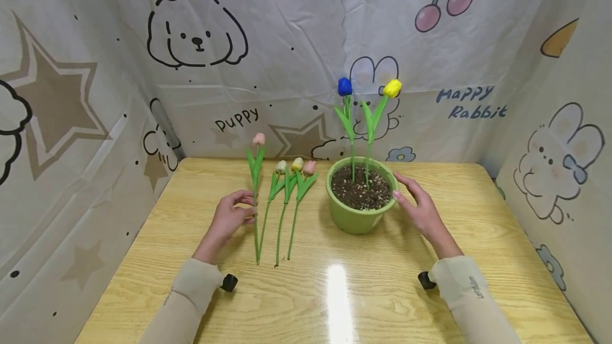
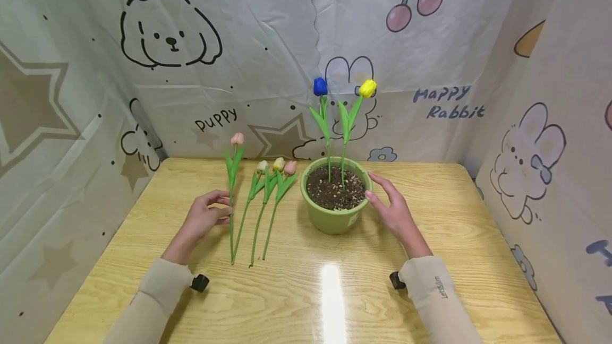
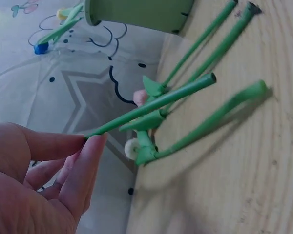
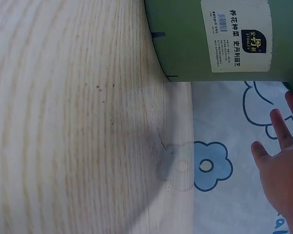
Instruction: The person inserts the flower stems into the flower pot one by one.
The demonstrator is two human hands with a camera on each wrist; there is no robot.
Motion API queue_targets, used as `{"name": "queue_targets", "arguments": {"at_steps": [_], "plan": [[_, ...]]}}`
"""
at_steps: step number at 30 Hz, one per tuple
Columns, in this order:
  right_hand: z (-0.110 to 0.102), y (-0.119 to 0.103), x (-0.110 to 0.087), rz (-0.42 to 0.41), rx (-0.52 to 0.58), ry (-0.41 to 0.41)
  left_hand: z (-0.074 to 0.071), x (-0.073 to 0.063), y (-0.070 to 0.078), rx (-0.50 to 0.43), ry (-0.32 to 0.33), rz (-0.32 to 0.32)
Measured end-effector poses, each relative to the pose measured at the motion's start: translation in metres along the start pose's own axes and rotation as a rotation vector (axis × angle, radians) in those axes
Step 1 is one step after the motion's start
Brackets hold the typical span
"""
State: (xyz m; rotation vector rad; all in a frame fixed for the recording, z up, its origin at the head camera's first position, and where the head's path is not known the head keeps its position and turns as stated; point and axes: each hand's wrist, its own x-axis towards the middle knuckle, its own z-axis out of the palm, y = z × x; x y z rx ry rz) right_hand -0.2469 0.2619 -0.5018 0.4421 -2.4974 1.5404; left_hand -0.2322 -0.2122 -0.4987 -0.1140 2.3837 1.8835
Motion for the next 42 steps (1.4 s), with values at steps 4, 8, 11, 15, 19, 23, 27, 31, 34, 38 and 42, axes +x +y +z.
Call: {"name": "queue_targets", "arguments": {"at_steps": [4,8,11,15,19,23,27,31,34,38,42], "plan": [[0.000,0.000,0.000,0.003,0.002,0.004,0.004,-0.001,0.008,-0.017,-0.009,0.026],[0.001,0.001,0.001,0.010,0.002,0.000,0.008,-0.005,0.016,-0.035,-0.011,0.051],[0.001,0.000,0.000,0.009,0.005,0.003,0.011,-0.008,0.023,-0.045,-0.016,0.088],[0.001,-0.001,0.000,0.001,0.008,0.003,0.016,-0.011,0.030,-0.049,-0.015,0.138],[0.001,-0.001,0.000,0.010,0.018,-0.010,0.020,-0.011,0.037,-0.058,-0.010,0.169],[0.001,0.000,0.000,0.014,0.018,-0.013,0.025,-0.012,0.047,-0.090,-0.008,0.199],[0.000,0.000,0.000,0.014,0.000,-0.003,0.032,-0.012,0.058,-0.120,-0.004,0.231],[-0.001,-0.001,0.000,0.020,-0.014,0.002,0.040,-0.011,0.070,-0.146,0.008,0.265],[-0.001,-0.002,0.000,0.020,-0.014,0.003,0.048,-0.009,0.077,-0.165,0.018,0.312],[0.000,-0.002,0.000,0.011,-0.004,0.004,0.058,-0.005,0.086,-0.180,0.025,0.387],[0.000,0.000,0.000,0.003,0.002,0.003,0.068,-0.001,0.093,-0.180,0.027,0.438]]}}
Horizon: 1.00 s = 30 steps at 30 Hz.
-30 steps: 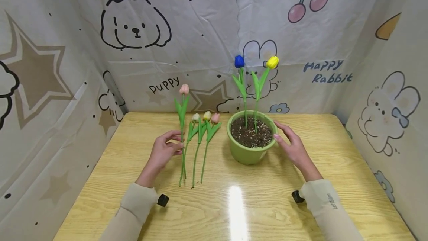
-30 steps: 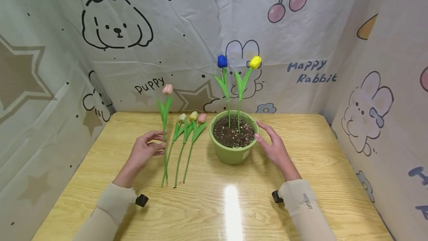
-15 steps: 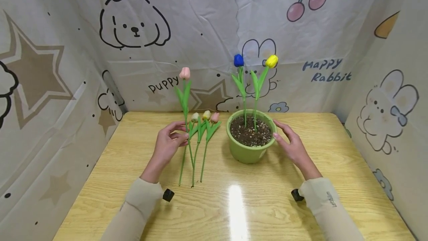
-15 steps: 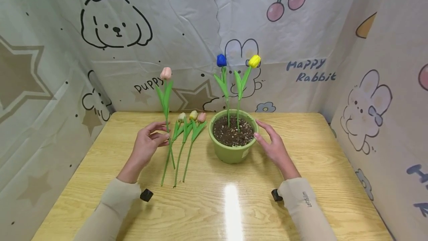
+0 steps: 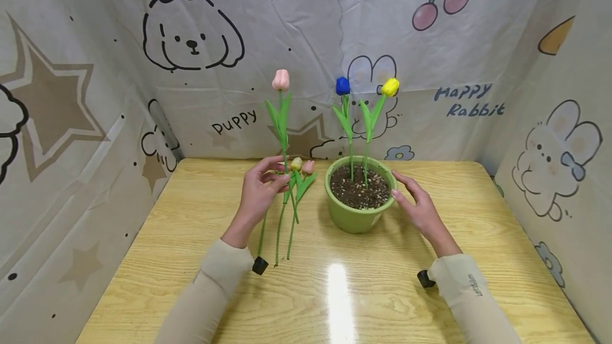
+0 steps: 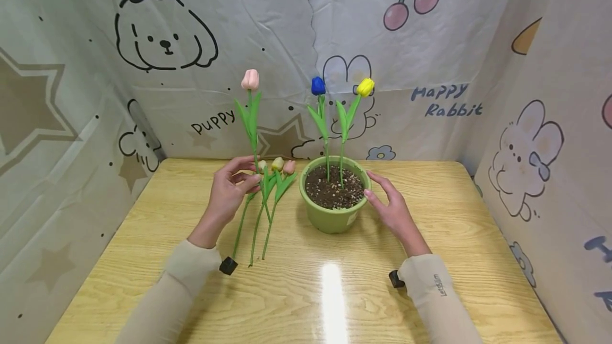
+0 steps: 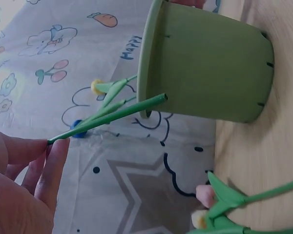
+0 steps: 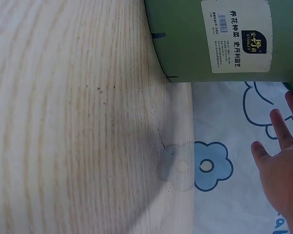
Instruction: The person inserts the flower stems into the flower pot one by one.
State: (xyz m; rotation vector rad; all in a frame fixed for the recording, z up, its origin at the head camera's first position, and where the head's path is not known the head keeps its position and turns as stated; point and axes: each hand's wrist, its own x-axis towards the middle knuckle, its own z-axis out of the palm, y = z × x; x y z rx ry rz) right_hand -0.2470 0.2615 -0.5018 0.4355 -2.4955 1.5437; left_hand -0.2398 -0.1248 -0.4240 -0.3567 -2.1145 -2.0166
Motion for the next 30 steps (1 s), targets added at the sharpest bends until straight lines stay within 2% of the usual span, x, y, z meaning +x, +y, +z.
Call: {"name": "queue_targets", "arguments": {"at_steps": [7,18,24,30], "plan": [[0.000,0.003,0.001,0.003,-0.001,0.002,0.017,0.012,0.003,-0.015,0.004,0.068],[0.000,-0.002,0.000,-0.006,0.033,-0.006,0.039,0.028,0.008,-0.018,0.020,0.110],[0.000,-0.003,0.000,-0.008,0.035,-0.004,0.051,0.038,0.012,-0.072,0.036,0.136],[0.000,-0.003,0.000,-0.002,0.038,-0.004,0.061,0.044,0.014,-0.099,0.057,0.132]]}}
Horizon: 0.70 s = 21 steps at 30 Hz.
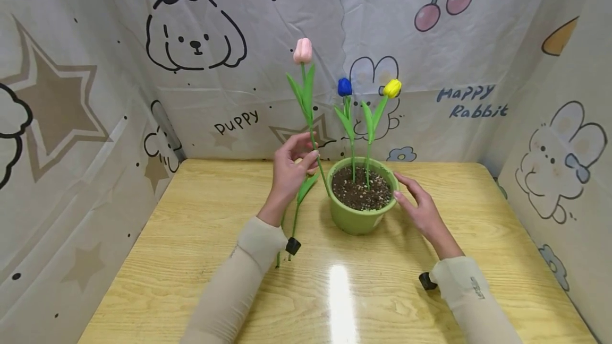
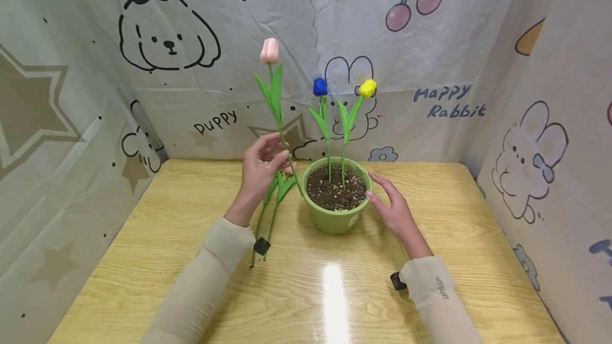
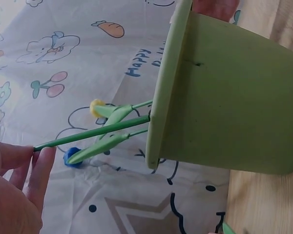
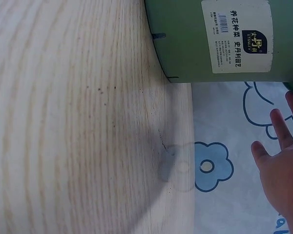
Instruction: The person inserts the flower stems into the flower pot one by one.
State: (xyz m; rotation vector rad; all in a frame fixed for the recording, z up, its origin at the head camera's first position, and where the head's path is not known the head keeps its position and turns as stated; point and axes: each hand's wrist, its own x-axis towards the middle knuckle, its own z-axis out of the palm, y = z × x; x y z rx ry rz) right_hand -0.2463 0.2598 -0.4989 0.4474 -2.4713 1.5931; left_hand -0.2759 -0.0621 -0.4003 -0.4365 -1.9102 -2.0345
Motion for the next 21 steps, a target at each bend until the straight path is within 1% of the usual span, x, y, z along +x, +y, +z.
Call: {"name": "queue_targets", "arguments": {"at_steps": [5,11,16,21], "plan": [[0.000,0.000,-0.001,0.003,-0.002,0.001,0.010,0.005,-0.003,0.024,0.021,0.020],[0.000,0.002,-0.001,-0.003,-0.007,0.002,0.022,0.013,-0.007,0.036,0.030,0.031],[0.000,0.001,-0.001,-0.001,-0.001,0.002,0.028,0.016,-0.012,0.043,0.026,0.056],[-0.001,0.002,0.000,-0.001,-0.005,0.003,0.034,0.017,-0.016,0.066,0.029,0.055]]}}
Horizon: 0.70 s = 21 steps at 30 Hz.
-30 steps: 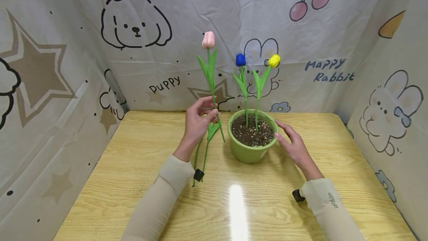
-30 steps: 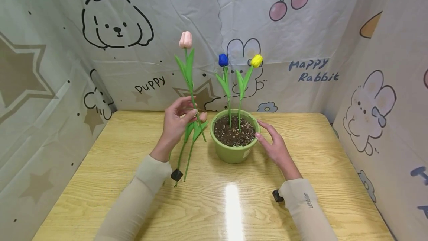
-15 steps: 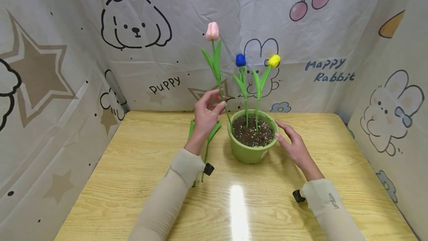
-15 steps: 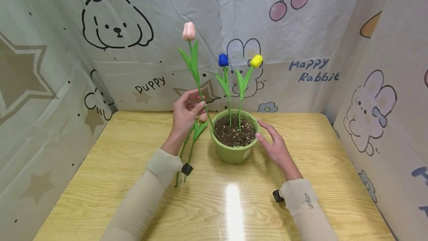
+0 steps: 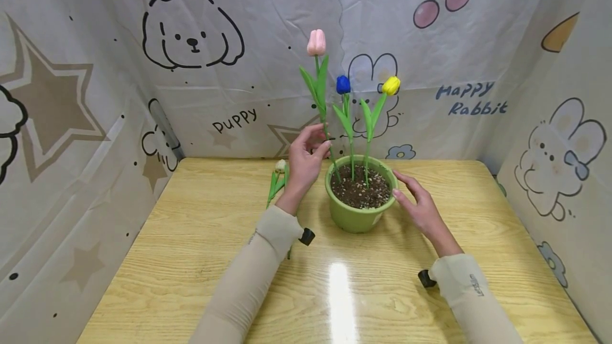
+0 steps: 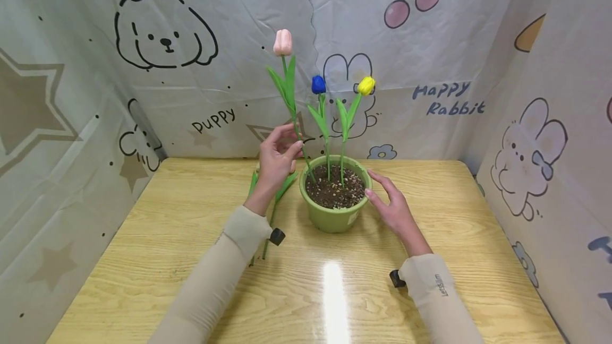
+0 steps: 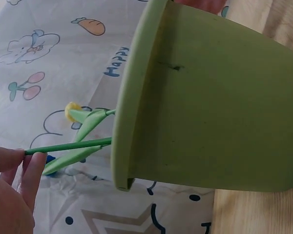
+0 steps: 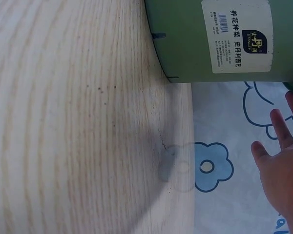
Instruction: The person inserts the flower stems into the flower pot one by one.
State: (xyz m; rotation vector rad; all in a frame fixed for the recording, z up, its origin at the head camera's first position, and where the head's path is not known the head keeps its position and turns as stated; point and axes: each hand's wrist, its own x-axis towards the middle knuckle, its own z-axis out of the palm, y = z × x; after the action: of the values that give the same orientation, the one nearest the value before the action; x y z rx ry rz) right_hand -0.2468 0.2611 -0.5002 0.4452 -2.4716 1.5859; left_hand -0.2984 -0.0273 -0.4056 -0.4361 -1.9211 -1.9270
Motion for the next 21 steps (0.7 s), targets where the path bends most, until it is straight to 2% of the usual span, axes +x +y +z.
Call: {"name": "queue_targets", "arguments": {"at_steps": [10,21], "plan": [[0.0003,-0.0008,-0.0005,-0.005,0.000,0.009,0.0064,0.0004,-0.0051,0.013,-0.038,-0.013],[0.0017,-0.0004,-0.0006,-0.006,-0.001,0.009,0.0091,-0.0017,-0.0103,0.031,-0.003,-0.008]]}}
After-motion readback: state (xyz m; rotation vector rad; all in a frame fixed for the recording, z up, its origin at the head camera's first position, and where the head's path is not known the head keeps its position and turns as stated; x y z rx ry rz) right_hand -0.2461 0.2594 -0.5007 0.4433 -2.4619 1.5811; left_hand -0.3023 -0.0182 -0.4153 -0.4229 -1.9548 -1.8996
